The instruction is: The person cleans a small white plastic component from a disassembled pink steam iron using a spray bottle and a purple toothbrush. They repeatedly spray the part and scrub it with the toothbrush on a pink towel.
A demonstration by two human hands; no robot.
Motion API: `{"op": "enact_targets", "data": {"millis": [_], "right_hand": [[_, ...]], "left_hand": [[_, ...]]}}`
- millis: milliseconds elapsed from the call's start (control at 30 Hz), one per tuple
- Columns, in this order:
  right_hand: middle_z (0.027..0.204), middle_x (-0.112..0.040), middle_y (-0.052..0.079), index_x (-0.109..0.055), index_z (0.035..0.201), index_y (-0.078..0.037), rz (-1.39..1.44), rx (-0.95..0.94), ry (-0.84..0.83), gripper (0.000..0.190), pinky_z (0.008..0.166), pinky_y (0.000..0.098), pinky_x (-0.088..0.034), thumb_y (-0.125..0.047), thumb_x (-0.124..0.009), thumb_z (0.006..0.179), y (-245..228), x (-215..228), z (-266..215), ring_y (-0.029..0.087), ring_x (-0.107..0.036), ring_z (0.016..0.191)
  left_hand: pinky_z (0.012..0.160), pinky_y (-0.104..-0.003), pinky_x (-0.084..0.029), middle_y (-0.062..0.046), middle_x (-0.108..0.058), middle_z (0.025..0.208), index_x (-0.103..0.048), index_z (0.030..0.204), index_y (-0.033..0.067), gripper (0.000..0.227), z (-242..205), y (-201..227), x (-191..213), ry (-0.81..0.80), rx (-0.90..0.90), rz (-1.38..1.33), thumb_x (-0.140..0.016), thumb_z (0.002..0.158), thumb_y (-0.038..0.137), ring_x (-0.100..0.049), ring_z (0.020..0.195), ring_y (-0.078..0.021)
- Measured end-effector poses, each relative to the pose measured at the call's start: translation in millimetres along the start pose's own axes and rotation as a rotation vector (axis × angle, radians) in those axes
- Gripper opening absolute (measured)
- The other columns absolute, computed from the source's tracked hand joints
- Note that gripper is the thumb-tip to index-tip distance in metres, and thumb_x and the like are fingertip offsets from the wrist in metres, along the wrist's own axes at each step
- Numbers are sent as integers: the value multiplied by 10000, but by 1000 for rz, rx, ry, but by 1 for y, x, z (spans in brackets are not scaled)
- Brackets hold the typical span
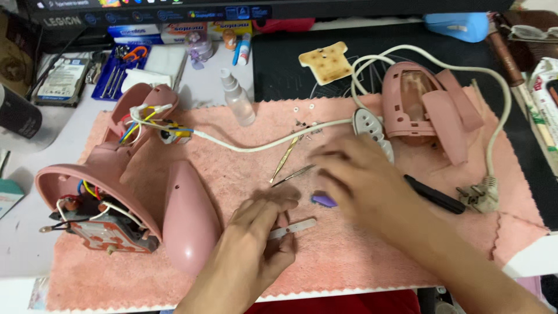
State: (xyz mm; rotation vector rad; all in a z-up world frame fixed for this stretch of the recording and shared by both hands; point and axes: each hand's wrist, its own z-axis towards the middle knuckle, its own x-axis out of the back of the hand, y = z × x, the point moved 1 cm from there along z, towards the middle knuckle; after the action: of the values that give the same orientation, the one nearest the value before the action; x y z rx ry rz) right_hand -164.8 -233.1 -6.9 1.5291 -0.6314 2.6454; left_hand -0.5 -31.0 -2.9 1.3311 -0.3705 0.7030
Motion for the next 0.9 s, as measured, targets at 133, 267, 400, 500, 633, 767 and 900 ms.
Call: {"op": "enact_targets", "data": {"millis": [133, 267, 400, 500, 633, 767, 900], "right_hand": [[1164, -660, 110, -811, 1146, -47, 240, 113, -83, 132, 1060, 471, -486, -159, -793, 1079, -9, -15, 23, 317, -621, 1107], [1118, -707, 154, -693, 1091, -48, 130, 127, -188, 37, 1028, 513, -459, -67, -668, 1111, -4, -9, 24, 374, -634, 1088], [1105, -829, 3, -753, 1164, -163, 154, -285, -269, 203, 838, 415, -530, -315, -622, 1135, -36, 37, 0, 234, -794, 972], [1158, -820, 22, -774, 1360, -101, 274, -265, -146, 292, 828, 299, -553, -140, -605, 1125, -52, 41, -28, 154, -759, 925], [1123, -812, 31, -824, 1189, -110, 349, -184, -161, 186, 804, 274, -540, -105, -712, 1040, -56, 20, -48, 141, -742, 909], [1168, -760, 78, -820, 1277, -73, 201, 1, -220, 246, 1005, 354, -636, -116, -720, 1057, -47, 17, -54, 235, -794, 1152], [1168, -688, 92, -806, 1155, -101, 161, -4, -266, 129, 816, 363, -565, -137, -715, 1070, -41, 15, -56, 260, -699, 1009]], "left_hand": [[1184, -429, -505, -147, -739, 1355, -686, 1192, 38, 258, 3, 6, 7, -9, -33, -80, -736, 940, 11, -694, 1345, -332], [1148, -414, -532, -111, -731, 1181, -733, 1106, 60, 195, 4, -1, 1, 66, -59, -109, -769, 923, 0, -695, 1269, -324], [1058, -428, -547, -98, -740, 1106, -648, 991, 63, 190, 7, -1, -2, 102, -56, -101, -746, 851, -21, -693, 1118, -332], [1148, -442, -527, -123, -746, 1120, -649, 989, 53, 160, 7, 1, 4, 82, -32, -141, -747, 881, -14, -686, 1207, -349], [1133, -389, -533, -111, -725, 1160, -637, 1006, 73, 212, 4, -1, 4, 56, 0, -157, -760, 861, -21, -678, 1271, -311], [1103, -423, -528, -154, -708, 1115, -635, 1044, 66, 230, 4, -3, 6, -4, -27, -113, -789, 884, 3, -661, 1264, -377], [994, -399, -522, -130, -679, 1107, -615, 1044, 76, 285, 5, -9, 2, 19, -70, -138, -784, 839, -26, -642, 1103, -326]]}}
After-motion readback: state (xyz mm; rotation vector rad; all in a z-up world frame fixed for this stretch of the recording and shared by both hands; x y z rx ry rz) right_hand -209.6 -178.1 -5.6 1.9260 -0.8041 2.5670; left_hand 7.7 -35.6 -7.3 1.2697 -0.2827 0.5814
